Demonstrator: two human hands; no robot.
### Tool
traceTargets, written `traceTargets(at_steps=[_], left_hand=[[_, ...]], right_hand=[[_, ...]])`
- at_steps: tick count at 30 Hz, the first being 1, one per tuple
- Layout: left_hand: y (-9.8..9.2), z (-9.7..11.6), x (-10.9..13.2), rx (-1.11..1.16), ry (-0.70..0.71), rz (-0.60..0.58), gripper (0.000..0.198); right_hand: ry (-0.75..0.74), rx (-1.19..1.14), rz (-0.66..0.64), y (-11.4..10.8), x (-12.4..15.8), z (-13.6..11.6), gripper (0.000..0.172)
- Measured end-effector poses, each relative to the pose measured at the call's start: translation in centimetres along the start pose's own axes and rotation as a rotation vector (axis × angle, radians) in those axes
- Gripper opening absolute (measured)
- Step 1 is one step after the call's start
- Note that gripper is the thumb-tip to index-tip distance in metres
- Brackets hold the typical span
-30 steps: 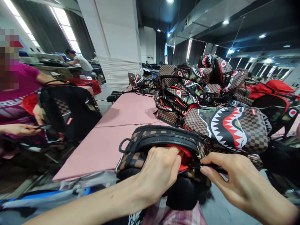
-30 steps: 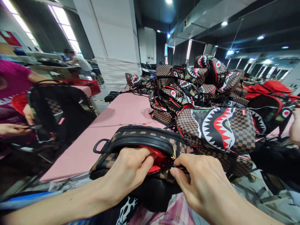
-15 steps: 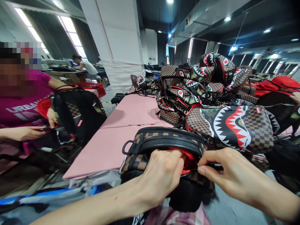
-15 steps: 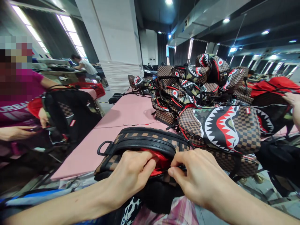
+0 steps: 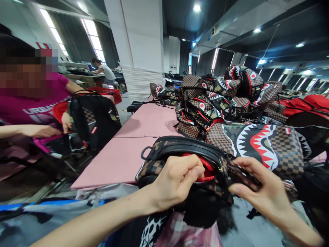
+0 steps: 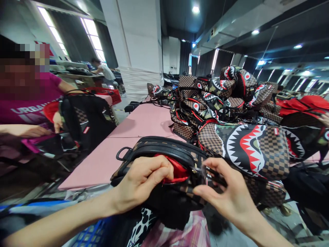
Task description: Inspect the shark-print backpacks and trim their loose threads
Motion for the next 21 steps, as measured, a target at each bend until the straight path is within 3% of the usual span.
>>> traceTargets(at_steps=[3,5,7,9,11,15,18,21], left_hand=[[-2.4,0.8,0.1,0.291,0.059,-0.032,0.047],[-4.0,1.1,0.8,0.324,0.068,-0.092,0.058],[-5.8,1.2,1.5,0.084,0.076,-0.049,0.056],[-6.6,1.5,2.2,-0.297,0.144,0.046,0.035],[-5.2,1.4,2.4,-0.615,0.231,0.095,0.017],[-1.8,-0.1,1.7,-0.925,0.302,0.188,0.016],[-1.2,-0.2,1.7,-0.892,0.313,0.193,0.016],[-2.1,-0.3,2.0,-0.762,0.216,0.128,0.017]], right_hand=[[0.038,-0.095,0.033,2.8,-2.0,0.7,0.038],[0.059,-0.135,0.038,4.4,-3.4,1.1,0.035],[0.064,-0.135,0.05,5.0,-4.6,1.4,0.035],[0.027,-0.098,0.069,4.7,-5.5,1.4,0.036],[-0.085,-0.002,0.129,3.5,-6.1,0.3,0.038],[-0.382,0.285,0.191,2.5,-7.4,-4.2,0.044],[-0.439,0.358,0.196,3.3,-9.5,-5.9,0.039],[-0.36,0.308,0.254,3.8,-12.0,-5.6,0.03]])
Point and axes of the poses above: each hand's wrist, its own x-axis away from the middle knuckle, its own y-axis out of the palm, z = x × y, the point moved 10 cm from there along -x, towards the middle knuckle, and after that the axes turned 13 degrees about x, right-handed, at the moved point
